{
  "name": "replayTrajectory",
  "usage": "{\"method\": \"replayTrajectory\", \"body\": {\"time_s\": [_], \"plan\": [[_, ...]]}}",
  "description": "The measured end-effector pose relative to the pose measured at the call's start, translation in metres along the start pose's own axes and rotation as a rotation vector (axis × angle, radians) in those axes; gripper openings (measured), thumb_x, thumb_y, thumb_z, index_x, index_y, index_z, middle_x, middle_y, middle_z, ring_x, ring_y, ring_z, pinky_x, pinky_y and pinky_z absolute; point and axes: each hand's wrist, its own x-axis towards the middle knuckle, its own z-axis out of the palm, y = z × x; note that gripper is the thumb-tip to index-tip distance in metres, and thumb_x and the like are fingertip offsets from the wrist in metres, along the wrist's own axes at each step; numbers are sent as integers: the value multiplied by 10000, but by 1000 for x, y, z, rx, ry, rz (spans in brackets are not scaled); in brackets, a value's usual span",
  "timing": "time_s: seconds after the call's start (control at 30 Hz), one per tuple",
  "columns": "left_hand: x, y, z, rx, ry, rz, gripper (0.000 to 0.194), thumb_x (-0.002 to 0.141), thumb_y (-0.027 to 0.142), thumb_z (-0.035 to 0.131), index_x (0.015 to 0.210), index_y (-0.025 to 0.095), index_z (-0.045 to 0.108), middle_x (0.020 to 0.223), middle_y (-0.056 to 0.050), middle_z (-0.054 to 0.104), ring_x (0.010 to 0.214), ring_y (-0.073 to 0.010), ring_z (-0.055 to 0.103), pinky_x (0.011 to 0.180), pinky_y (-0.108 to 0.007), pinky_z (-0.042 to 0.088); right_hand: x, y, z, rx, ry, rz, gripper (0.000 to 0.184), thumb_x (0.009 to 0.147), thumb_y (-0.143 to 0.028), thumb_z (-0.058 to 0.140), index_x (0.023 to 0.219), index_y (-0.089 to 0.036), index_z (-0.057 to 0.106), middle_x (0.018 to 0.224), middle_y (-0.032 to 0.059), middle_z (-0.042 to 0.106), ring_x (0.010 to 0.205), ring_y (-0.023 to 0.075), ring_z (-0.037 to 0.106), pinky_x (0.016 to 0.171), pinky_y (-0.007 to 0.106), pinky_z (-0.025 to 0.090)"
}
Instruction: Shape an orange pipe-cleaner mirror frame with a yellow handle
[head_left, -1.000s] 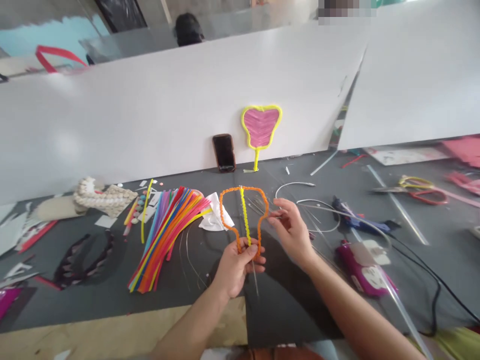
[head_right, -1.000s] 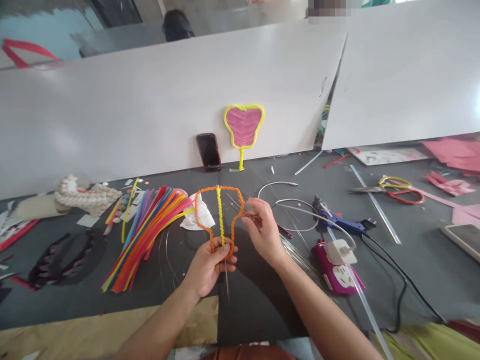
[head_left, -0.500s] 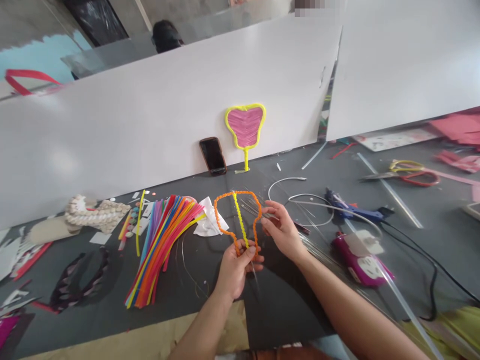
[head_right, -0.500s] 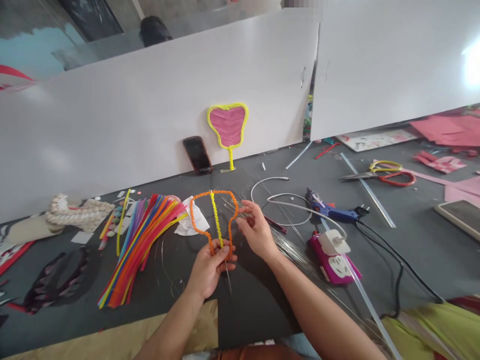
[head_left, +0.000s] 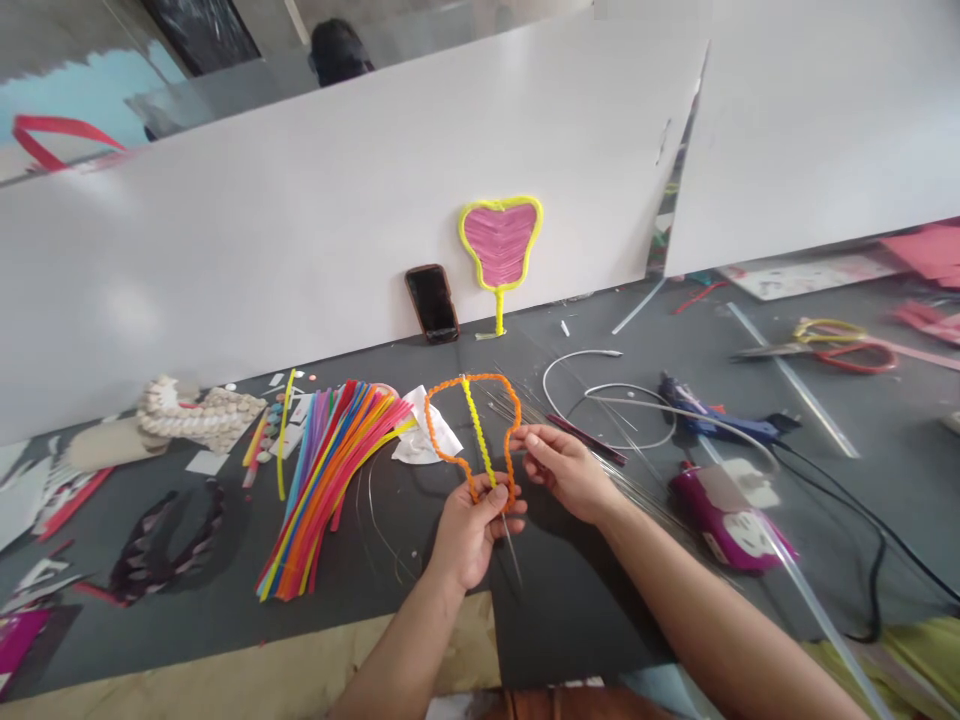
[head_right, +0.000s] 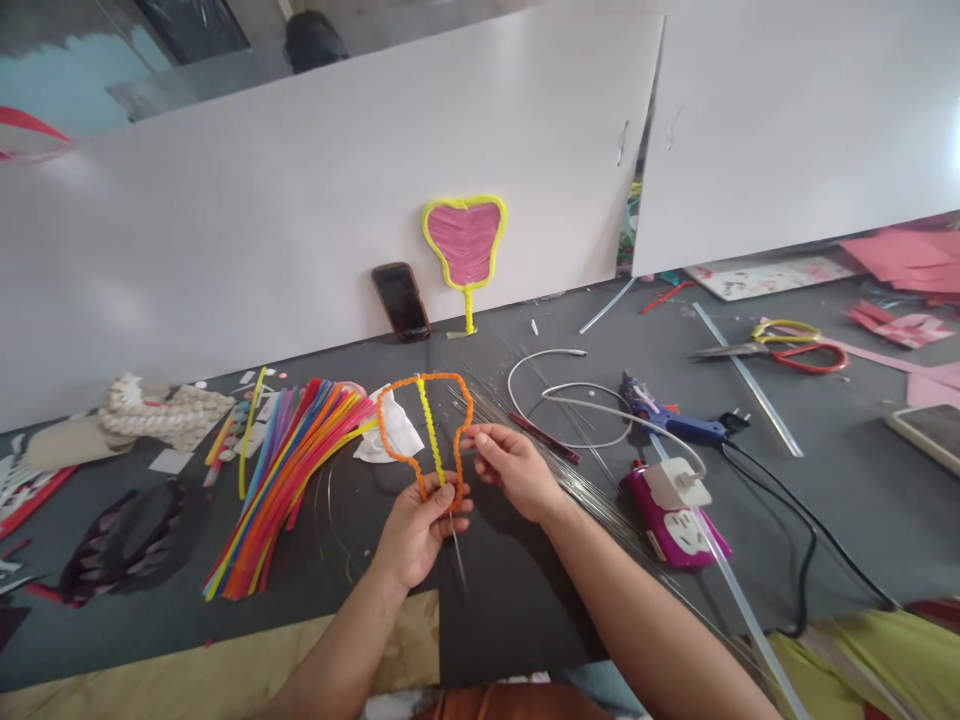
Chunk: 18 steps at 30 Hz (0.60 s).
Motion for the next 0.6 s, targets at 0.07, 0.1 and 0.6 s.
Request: {"method": "replayTrajectory", "body": {"time_s": [0.07,0.1,0.6], "plan": [[0,0,0,1,-7,9,330,628,280,787,864,133,610,760,-24,667,641,-126,655,516,-201,547,-2,1,2,41,-71,74,260,754,-395,669,888,-176,630,798,8,615,528,45,460,479,186,354],[0,-1,0,1,-10,17,319,631,284,785,849,133,608,758,-22,666,641,-124,655,517,-199,548,-2,2,4,51,-91,97,251,738,-382,690,865,-175,626,765,-3,609,521,42,454,479,182,347],[1,1,-1,-59,-22,8,307,628,266,791,834,136,604,746,-7,646,659,-125,663,525,-186,551,0,8,3,5,-102,101,269,706,-329,733,902,-189,613,740,-19,596,562,50,484,500,173,360]]}}
